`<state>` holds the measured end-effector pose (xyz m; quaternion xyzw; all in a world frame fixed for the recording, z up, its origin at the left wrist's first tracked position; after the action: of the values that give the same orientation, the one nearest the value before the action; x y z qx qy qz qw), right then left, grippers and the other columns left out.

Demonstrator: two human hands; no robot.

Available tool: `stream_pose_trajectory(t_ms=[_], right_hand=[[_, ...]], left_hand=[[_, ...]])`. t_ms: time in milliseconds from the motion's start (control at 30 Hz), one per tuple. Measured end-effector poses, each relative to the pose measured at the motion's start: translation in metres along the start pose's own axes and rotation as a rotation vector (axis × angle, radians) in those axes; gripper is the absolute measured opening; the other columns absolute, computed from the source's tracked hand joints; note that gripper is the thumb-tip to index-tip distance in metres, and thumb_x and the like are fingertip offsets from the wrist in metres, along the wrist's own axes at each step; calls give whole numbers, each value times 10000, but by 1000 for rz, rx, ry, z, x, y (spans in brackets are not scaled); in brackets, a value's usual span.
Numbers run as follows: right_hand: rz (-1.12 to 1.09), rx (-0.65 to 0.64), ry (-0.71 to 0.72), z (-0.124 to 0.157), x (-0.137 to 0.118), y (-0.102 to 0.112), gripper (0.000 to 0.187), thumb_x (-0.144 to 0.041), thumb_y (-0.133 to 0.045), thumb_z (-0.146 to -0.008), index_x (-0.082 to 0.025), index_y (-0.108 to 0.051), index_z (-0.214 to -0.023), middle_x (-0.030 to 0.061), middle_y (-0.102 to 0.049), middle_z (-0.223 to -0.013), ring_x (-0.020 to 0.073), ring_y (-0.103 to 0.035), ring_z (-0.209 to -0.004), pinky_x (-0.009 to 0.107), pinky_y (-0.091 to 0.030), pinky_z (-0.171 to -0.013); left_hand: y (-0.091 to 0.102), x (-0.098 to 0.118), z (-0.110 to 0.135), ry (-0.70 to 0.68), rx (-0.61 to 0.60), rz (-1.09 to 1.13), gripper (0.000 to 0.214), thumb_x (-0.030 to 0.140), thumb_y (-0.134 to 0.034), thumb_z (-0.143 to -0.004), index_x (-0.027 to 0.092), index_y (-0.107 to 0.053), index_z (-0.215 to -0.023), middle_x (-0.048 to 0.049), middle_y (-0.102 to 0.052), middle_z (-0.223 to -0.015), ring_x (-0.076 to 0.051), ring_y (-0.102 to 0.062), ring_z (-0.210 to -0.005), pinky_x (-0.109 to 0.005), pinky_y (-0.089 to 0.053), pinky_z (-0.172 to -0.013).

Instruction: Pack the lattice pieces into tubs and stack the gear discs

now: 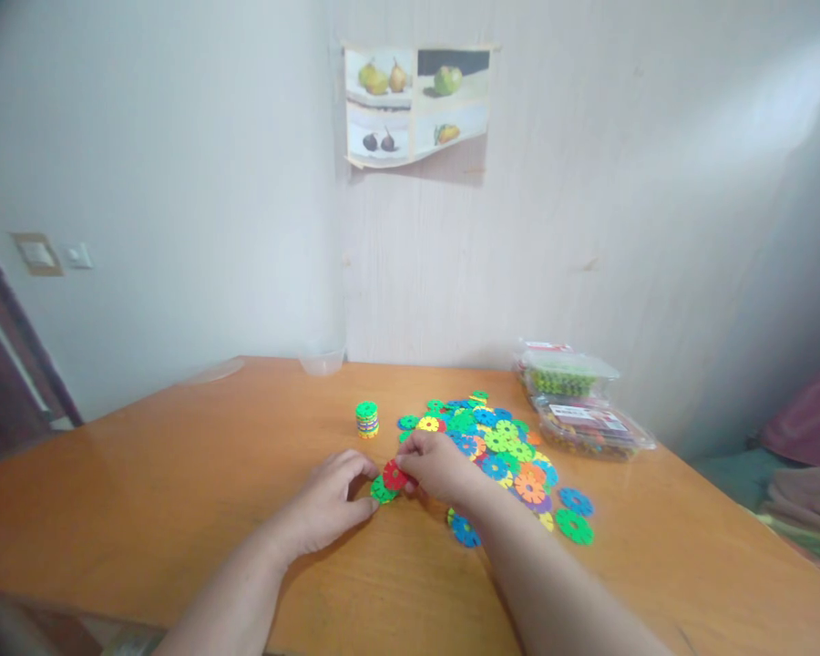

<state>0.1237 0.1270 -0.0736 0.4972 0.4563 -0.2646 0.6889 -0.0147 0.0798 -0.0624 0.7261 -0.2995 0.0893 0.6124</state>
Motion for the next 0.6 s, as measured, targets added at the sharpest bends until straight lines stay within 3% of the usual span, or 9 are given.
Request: stream_pose_trajectory(t_ms=[333,600], right_hand=[[107,-3,64,1,-7,-9,57,-156,-584,-772,-170,-639,-766,-36,-602,-567,91,-522,-527,185,-379,-505],[64,-38,-115,8,4,-15,132,-114,-589,-744,-200,-544,-834,-53,-615,-565,92,-538,-464,186,-399,-454]], left_hand=[[-1,0,0,-17,13,-11,195,279,-634,-746,231,-645,-935,-43,-626,-1037,-226,-566,-1012,-306,-443,-837],[-2,0,-1,-11,-2,-21,183,259,-622,-746,232,-646,-926,-44,-628,-1048,-232,-564,-1034,-312,-447,-840]])
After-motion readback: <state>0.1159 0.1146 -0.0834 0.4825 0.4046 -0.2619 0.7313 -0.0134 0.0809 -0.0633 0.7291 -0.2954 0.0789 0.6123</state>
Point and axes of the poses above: each hand's wrist, its own z-axis away from the middle knuckle, its own y-axis out of the back of the hand, x = y × z, the point moved 10 cm from there along -z, towards the middle knuckle
